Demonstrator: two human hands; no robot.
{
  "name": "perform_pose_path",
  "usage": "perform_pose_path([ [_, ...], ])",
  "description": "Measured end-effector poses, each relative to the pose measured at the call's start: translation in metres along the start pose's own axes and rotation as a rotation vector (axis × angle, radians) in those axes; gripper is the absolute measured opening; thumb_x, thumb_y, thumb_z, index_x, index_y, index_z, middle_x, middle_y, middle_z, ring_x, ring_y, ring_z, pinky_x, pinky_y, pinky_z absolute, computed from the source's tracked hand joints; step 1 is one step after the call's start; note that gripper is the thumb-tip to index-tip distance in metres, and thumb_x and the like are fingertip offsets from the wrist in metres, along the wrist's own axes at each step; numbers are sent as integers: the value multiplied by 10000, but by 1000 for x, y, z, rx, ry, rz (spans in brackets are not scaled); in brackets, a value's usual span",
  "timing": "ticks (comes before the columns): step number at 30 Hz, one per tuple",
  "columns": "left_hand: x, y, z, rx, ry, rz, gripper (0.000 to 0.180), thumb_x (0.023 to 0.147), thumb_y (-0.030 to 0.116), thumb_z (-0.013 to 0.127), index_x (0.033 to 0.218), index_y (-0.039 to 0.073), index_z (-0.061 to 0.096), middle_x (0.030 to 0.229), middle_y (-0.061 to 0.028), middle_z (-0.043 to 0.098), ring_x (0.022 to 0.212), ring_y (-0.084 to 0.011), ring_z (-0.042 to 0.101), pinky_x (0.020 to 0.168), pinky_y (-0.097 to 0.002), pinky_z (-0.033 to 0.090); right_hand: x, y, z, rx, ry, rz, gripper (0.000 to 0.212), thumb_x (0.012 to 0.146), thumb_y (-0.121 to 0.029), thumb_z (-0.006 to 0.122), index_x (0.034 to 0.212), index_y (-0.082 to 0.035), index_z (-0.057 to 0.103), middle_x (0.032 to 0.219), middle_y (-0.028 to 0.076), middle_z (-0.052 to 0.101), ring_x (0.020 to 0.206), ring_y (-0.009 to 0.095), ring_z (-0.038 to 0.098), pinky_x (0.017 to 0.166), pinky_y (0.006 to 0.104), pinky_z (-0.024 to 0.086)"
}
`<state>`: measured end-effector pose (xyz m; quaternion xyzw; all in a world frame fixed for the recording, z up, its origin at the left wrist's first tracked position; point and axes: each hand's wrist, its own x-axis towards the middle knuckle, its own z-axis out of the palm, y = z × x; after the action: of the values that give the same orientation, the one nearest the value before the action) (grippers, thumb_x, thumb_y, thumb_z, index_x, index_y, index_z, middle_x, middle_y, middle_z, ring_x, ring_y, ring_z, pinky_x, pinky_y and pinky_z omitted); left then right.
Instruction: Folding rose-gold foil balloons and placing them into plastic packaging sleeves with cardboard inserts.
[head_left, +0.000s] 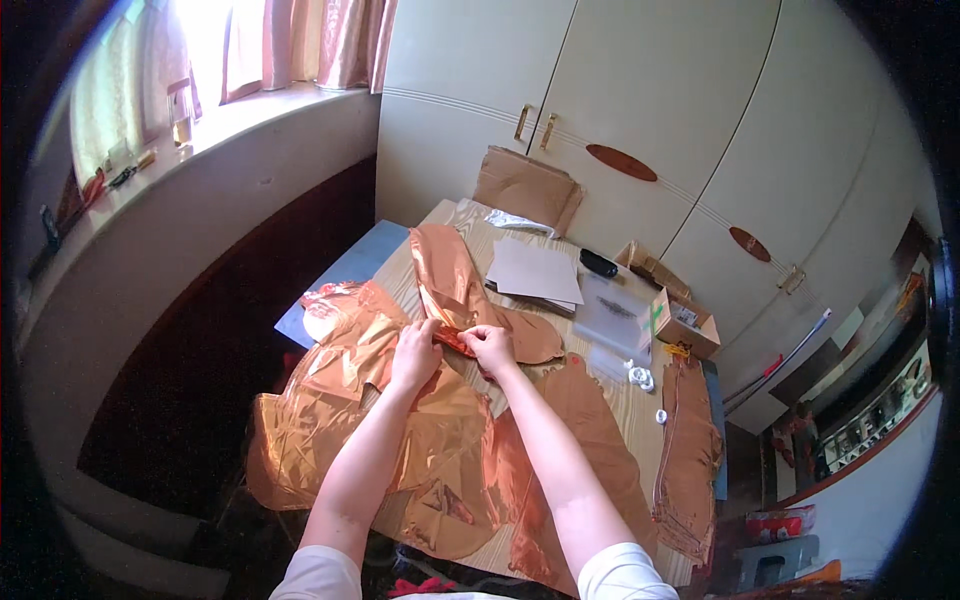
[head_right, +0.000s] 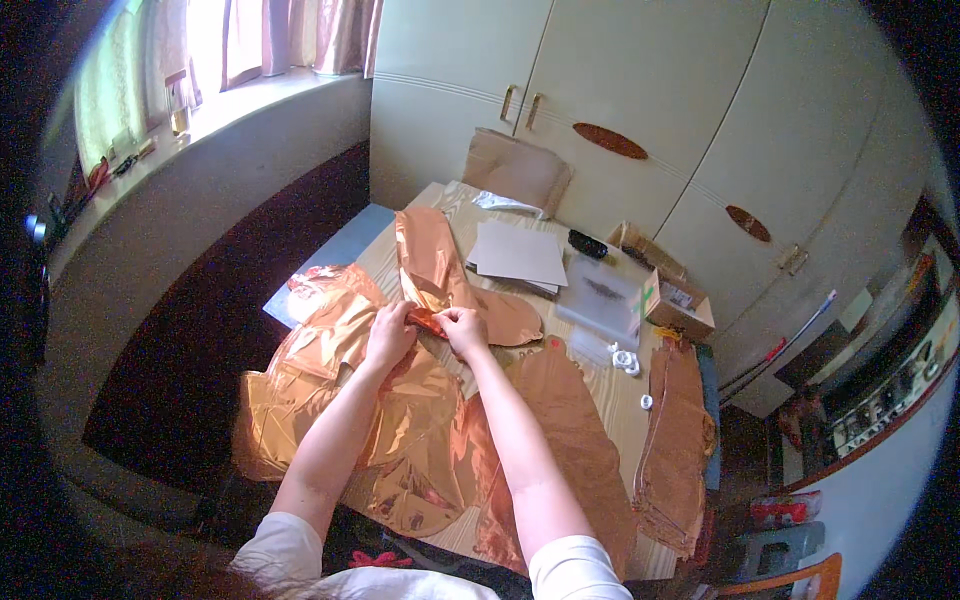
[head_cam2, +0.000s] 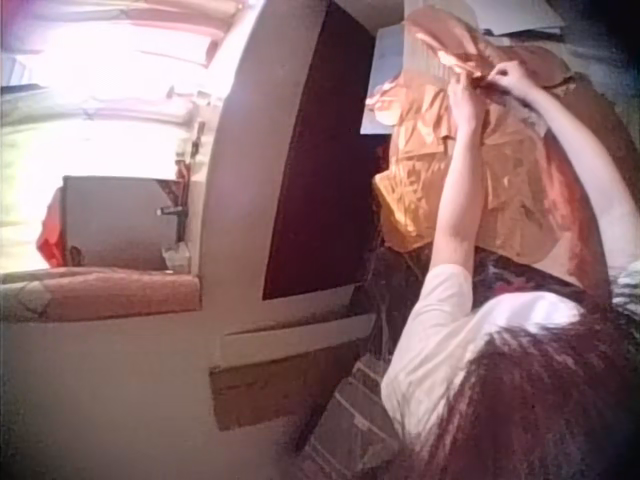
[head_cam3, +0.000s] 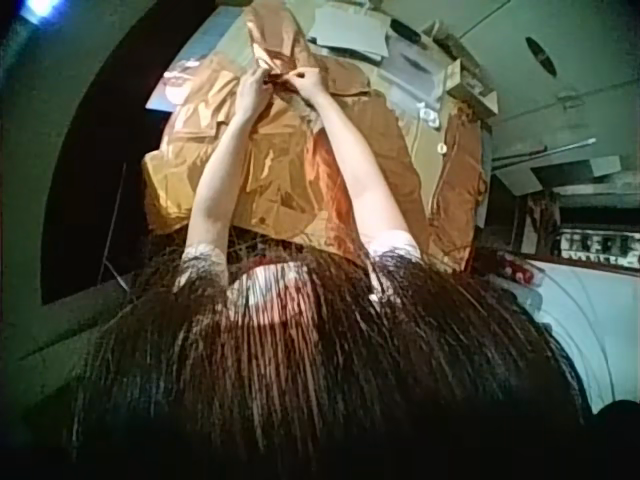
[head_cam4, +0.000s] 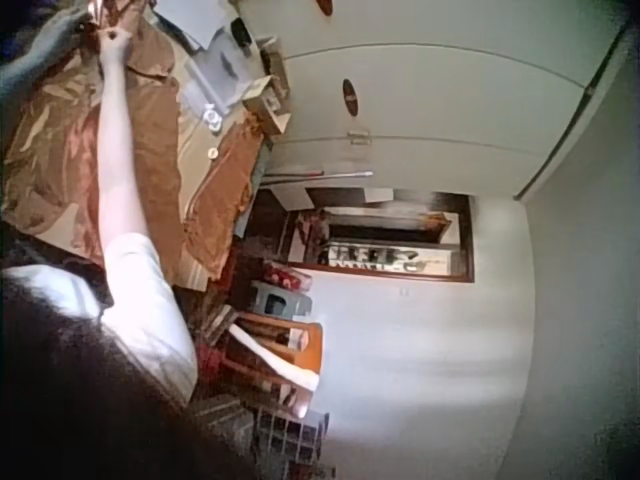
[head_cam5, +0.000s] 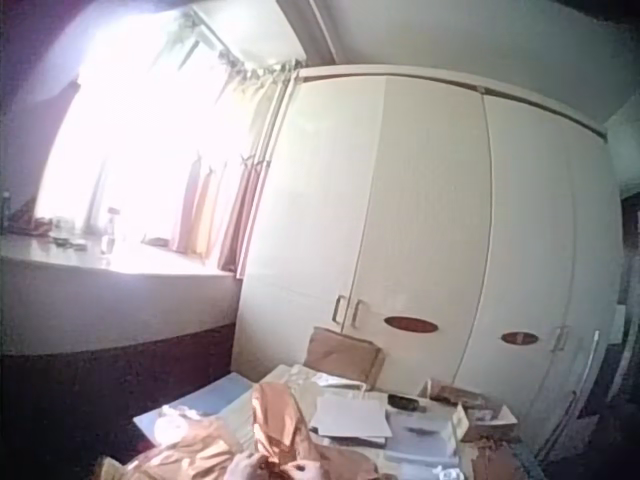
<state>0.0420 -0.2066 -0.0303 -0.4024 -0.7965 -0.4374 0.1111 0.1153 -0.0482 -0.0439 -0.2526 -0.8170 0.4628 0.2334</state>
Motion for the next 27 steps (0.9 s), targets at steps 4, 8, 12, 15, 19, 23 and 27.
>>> perform_pose_path([
  [4, 0, -2, 3, -42, 20, -37, 411, 712, 45, 614, 1120, 77, 576, 1040, -165, 610, 1016, -356, 553, 913, -428, 450, 4, 6, 0, 98, 16, -61, 151, 809, -180, 742, 816, -32, 718, 688, 12, 673, 591, 70, 573, 553, 260, 455],
  [8, -4, 0, -4, 31, -2, 16, 387, 713, 41, 610, 1098, 86, 620, 1036, -139, 617, 1026, -334, 553, 911, -413, 457, 0, -4, 2, 103, 17, -20, 173, 786, -217, 746, 815, -50, 713, 697, 50, 693, 594, 110, 623, 571, 290, 476],
  [12, -1, 1, -5, 103, -93, 87, 264, 736, 84, 601, 981, 93, 701, 1101, -120, 636, 1094, -292, 550, 934, -390, 452, -1, -7, 1, 78, 72, -62, 173, 774, -213, 759, 796, -53, 699, 685, 45, 685, 595, 109, 622, 575, 282, 482],
  [15, -2, -6, 7, 246, 9, 247, 208, 756, 132, 586, 908, 86, 721, 1186, -120, 632, 1161, -257, 544, 966, -378, 438, -1, -8, 1, 26, 94, -23, 139, 776, -193, 738, 809, -66, 691, 713, 60, 691, 626, 155, 647, 591, 322, 500],
  [19, 1, -9, 10, 192, -162, 213, 251, 762, 130, 570, 960, 56, 705, 1182, -117, 645, 1175, -239, 557, 998, -380, 425, -4, -15, -4, -354, 258, -308, 96, 782, -186, 679, 845, -122, 647, 754, 112, 678, 689, 289, 669, 649, 414, 527],
  [23, -1, -27, 18, 189, -93, 287, 254, 752, 119, 574, 964, 50, 694, 1169, -116, 645, 1170, -249, 559, 965, -380, 452, 1, -58, -29, -692, 262, -497, 74, 877, -169, 537, 895, -136, 601, 776, 125, 684, 715, 323, 674, 644, 456, 535],
  [27, 0, -17, 10, 184, -104, 294, 237, 738, 109, 572, 933, 42, 688, 1102, -108, 654, 1153, -254, 567, 919, -387, 477, -8, -106, -66, -875, 290, -677, 110, 883, -94, 456, 898, -87, 565, 745, 102, 673, 676, 286, 684, 568, 403, 554],
])
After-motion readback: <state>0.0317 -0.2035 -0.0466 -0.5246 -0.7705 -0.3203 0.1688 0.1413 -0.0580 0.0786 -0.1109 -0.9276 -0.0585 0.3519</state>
